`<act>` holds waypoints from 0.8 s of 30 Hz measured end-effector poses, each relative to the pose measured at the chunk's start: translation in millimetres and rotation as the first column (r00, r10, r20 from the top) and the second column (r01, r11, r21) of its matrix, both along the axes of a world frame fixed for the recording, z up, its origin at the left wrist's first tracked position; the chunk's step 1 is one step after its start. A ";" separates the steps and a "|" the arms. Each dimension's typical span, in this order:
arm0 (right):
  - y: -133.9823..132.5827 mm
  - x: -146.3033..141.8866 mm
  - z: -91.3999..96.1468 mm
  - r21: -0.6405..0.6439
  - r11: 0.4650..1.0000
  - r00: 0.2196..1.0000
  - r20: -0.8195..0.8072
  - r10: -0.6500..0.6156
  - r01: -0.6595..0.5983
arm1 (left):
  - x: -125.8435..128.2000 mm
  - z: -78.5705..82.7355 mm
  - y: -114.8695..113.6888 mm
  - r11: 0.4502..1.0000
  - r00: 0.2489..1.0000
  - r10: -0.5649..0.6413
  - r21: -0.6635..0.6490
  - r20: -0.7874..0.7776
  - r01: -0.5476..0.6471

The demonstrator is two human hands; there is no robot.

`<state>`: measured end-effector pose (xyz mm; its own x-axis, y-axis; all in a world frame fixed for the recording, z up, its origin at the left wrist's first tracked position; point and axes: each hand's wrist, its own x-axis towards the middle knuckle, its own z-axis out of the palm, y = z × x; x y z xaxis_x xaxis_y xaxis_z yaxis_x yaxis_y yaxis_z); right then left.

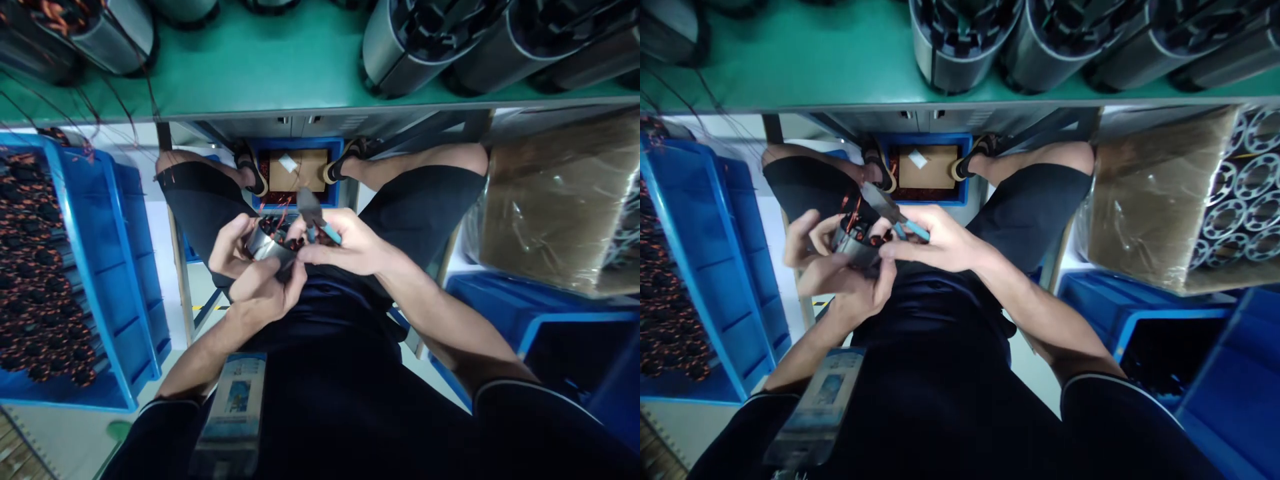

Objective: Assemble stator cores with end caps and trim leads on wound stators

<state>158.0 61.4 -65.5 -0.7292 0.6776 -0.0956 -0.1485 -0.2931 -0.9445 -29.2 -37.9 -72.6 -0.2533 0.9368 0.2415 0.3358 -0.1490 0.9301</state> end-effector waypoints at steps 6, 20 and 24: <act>-1.7 15.8 32.5 0.318 0.947 0.998 -0.049 -0.037 0.051 | 0.1 45.9 -4.6 0.943 0.890 -0.123 -0.229 0.438 0.243; -56.5 55.0 94.2 0.591 0.797 0.863 0.461 -0.207 -0.125 | -0.8 71.4 -14.9 0.895 0.827 -0.160 -0.275 0.538 0.352; -58.9 54.6 96.5 0.591 0.799 0.866 0.452 -0.215 -0.110 | -1.7 71.4 -16.9 0.879 0.801 -0.229 -0.236 0.554 0.415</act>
